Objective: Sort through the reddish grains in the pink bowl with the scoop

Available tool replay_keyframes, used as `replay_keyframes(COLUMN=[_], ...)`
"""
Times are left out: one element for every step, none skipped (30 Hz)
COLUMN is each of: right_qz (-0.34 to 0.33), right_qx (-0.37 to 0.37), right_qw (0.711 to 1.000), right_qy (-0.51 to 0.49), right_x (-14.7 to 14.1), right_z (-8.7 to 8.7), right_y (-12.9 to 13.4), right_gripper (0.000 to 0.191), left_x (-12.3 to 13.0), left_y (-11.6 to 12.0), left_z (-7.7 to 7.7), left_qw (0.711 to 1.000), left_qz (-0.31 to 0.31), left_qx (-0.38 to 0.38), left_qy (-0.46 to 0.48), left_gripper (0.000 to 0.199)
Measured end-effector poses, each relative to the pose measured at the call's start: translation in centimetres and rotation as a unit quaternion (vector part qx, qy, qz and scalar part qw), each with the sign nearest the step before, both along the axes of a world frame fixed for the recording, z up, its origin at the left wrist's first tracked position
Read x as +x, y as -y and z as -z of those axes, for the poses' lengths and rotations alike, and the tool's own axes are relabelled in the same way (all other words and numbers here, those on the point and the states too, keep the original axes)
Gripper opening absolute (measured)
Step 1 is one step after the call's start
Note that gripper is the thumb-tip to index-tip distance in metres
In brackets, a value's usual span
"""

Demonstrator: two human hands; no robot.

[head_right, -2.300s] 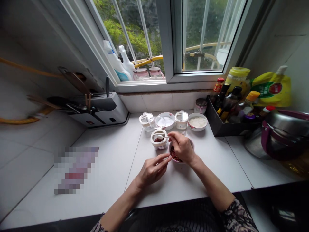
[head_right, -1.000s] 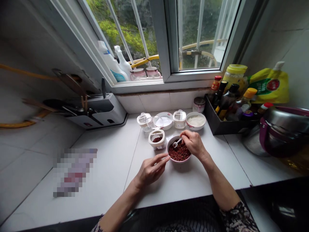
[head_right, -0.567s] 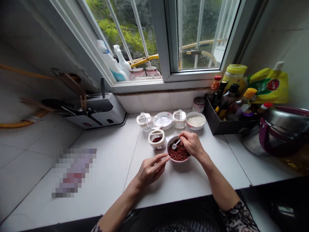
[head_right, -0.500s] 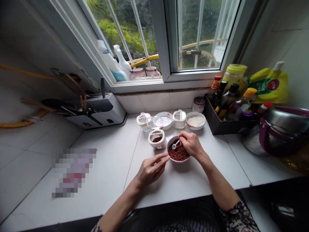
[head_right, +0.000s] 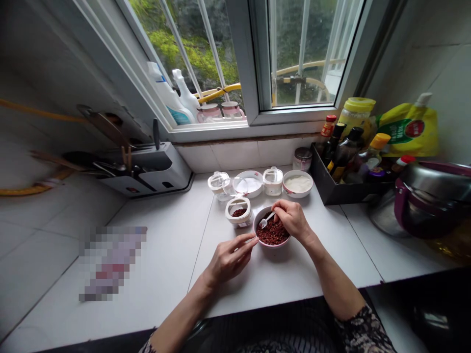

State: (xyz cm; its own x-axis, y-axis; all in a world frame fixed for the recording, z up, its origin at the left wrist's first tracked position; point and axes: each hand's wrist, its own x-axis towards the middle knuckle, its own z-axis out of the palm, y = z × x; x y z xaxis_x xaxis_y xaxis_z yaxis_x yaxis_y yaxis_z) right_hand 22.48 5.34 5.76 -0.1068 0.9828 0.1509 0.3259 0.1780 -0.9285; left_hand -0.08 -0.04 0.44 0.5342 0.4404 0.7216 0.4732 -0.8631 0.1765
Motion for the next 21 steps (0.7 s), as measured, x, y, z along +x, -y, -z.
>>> replay_keyframes(right_qz=[0.002,0.004,0.005,0.006,0.008,0.011,0.015,0.019,0.023,0.026,0.028,0.03,0.032,0.033,0.035,0.035,0.036,0.037,0.039,0.042,0.044], right_qx=[-0.014,-0.029,-0.042,-0.052,-0.058,-0.06,-0.059,-0.058,-0.056,-0.055,-0.056,-0.058,-0.059,-0.059,-0.059,-0.058,-0.057,-0.056,-0.057,-0.058,-0.059], right_qw=[1.0,0.999,0.998,0.997,0.995,0.994,0.994,0.994,0.993,0.993,0.993,0.993,0.992,0.992,0.992,0.991,0.991,0.991,0.99,0.99,0.989], right_qy=[-0.015,-0.03,-0.046,-0.062,-0.076,-0.086,-0.093,-0.096,-0.097,-0.097,-0.098,-0.101,-0.104,-0.107,-0.11,-0.112,-0.114,-0.116,-0.119,-0.124,-0.13], right_x=[0.07,0.14,0.21,0.27,0.32,0.36,0.39,0.4,0.41,0.4,0.39,0.37,0.37,0.38,0.4,0.44,0.48,0.52,0.55,0.55,0.52], right_z=[0.02,0.03,0.03,0.02,0.0,-0.02,-0.05,-0.07,-0.09,-0.1,-0.12,-0.14,-0.15,-0.17,-0.19,-0.21,-0.23,-0.25,-0.28,-0.31,-0.36], right_y=[-0.06,-0.13,-0.19,-0.26,-0.32,-0.37,-0.41,-0.45,-0.47,-0.49,-0.51,-0.52,-0.53,-0.53,-0.55,-0.56,-0.58,-0.62,-0.66,-0.71,-0.78], right_gripper=[0.017,0.017,0.018,0.018,0.019,0.02,0.02,0.02,0.02,0.02,0.02,0.02,0.02,0.02,0.02,0.02,0.02,0.02,0.02,0.02,0.02], left_x=[0.0,0.0,0.01,0.01,0.01,0.01,0.01,0.01,0.01,0.01,0.02,0.03,0.04,0.06,0.07,0.08,0.08,0.08,0.07,0.07,0.06], left_y=[0.0,-0.01,-0.02,-0.04,-0.05,-0.07,-0.07,-0.07,-0.07,-0.05,-0.03,-0.01,0.01,0.02,0.02,0.02,0.01,0.0,-0.01,-0.01,-0.02], left_z=[-0.02,-0.03,-0.05,-0.06,-0.06,-0.06,-0.05,-0.05,-0.04,-0.05,-0.06,-0.08,-0.09,-0.11,-0.13,-0.14,-0.14,-0.13,-0.12,-0.1,-0.08], left_qw=[1.0,1.0,1.0,1.0,1.0,1.0,1.0,1.0,1.0,1.0,1.0,1.0,1.0,1.0,1.0,1.0,1.0,1.0,1.0,1.0,1.0], left_qz=[0.001,0.0,0.0,0.0,-0.001,-0.001,-0.001,0.0,0.0,0.0,-0.001,-0.001,-0.002,-0.002,-0.002,-0.001,0.0,0.0,0.0,0.0,-0.001], left_qx=[0.0,-0.001,0.0,0.0,0.0,0.0,0.001,0.001,0.0,-0.001,-0.002,-0.003,-0.003,-0.003,-0.002,-0.002,-0.002,-0.002,-0.003,-0.004,-0.005], left_qy=[0.0,-0.001,-0.001,-0.001,-0.002,-0.001,0.001,0.002,0.003,0.002,0.001,0.0,-0.001,-0.001,0.001,0.002,0.003,0.003,0.001,0.0,0.0], left_gripper=[0.038,0.038,0.038,0.037,0.036,0.035,0.035,0.034,0.035,0.035,0.036,0.037,0.037,0.037,0.036,0.036,0.036,0.036,0.036,0.036,0.035])
